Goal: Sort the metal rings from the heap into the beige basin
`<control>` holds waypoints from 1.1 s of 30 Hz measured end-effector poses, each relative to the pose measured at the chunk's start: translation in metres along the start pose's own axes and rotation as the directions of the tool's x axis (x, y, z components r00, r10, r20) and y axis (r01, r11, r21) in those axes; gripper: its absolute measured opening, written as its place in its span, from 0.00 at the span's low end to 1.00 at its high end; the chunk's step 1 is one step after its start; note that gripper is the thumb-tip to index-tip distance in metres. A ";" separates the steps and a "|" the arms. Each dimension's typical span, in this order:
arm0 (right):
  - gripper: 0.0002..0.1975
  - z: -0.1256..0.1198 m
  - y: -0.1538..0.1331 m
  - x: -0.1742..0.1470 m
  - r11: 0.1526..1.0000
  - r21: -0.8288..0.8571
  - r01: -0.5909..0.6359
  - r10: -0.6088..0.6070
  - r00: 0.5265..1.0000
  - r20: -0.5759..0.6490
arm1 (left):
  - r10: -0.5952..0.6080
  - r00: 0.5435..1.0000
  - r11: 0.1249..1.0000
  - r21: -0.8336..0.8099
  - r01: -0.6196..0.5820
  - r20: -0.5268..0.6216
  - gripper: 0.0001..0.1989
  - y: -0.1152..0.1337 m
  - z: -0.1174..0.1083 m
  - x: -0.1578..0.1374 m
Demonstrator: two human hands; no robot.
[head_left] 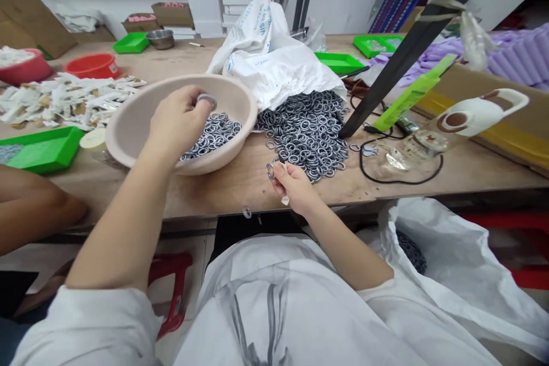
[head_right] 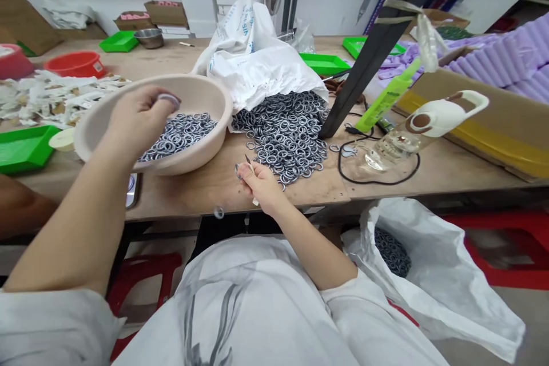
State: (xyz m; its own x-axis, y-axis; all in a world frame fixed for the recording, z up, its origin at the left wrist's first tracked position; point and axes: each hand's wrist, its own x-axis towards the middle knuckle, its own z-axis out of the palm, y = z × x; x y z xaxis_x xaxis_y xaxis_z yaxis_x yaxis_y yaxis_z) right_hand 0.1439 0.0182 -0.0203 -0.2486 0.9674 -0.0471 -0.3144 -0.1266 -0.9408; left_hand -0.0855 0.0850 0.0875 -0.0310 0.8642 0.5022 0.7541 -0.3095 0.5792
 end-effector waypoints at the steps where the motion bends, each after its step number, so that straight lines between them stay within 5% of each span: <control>1: 0.28 0.000 0.001 0.000 1.000 0.005 -0.014 0.014 1.000 -0.007 | -0.066 0.993 0.985 0.167 0.049 0.096 0.06 -0.012 0.001 0.010; 4: 0.29 -0.002 0.005 0.002 0.999 0.019 -0.035 0.035 0.999 -0.039 | -0.102 0.958 0.940 0.340 0.005 0.267 0.10 -0.041 0.007 0.019; 6: 0.29 -0.004 0.009 0.004 0.998 0.041 -0.056 0.058 0.997 -0.051 | -0.075 0.961 0.929 0.369 -0.031 0.268 0.13 -0.045 0.008 0.012; 9: 0.29 -0.007 0.012 0.006 0.992 0.083 -0.094 0.098 0.994 -0.039 | 0.119 0.990 0.935 0.326 -0.135 0.071 0.13 -0.024 0.005 -0.011; 11: 0.29 -0.006 0.010 0.006 0.989 0.111 -0.101 0.104 0.994 -0.023 | 0.293 0.956 0.932 0.226 -0.285 -0.002 0.11 0.001 0.006 -0.034; 15: 0.27 0.000 0.005 0.000 0.986 0.143 -0.086 0.085 0.996 0.009 | 0.421 0.881 0.901 0.012 -0.433 0.217 0.14 0.036 0.027 -0.086; 18: 0.25 0.005 0.005 -0.005 0.988 0.148 -0.049 0.043 0.998 0.046 | 0.386 0.863 0.921 -0.078 -0.382 0.325 0.17 0.036 0.050 -0.112; 22: 0.21 0.005 0.006 -0.013 0.988 0.147 -0.034 0.019 0.994 0.108 | 0.395 0.865 0.919 -0.130 -0.373 0.311 0.16 0.028 0.061 -0.124; 27: 0.17 -0.002 0.003 -0.014 0.993 0.114 -0.014 -0.004 0.987 0.158 | 0.405 0.892 0.914 -0.101 -0.392 0.199 0.16 0.028 0.035 -0.113; 30: 0.18 -0.003 -0.004 -0.010 0.994 0.075 0.078 -0.083 0.993 0.080 | 0.290 0.953 0.953 -0.120 -0.279 0.085 0.16 0.029 0.016 -0.101; 33: 0.20 0.004 -0.016 -0.010 0.985 -0.008 0.173 -0.173 0.985 0.025 | 0.206 0.971 0.946 -0.278 -0.167 0.117 0.19 0.031 0.012 -0.100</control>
State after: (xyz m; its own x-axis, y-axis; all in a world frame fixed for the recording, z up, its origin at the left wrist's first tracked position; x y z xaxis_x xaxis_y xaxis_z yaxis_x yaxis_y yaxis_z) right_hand 0.1474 0.0101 -0.0032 -0.2138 0.9689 0.1245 -0.3456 0.0442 -0.9373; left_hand -0.0512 -0.0062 0.0470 0.2021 0.8222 0.5320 0.5363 -0.5475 0.6424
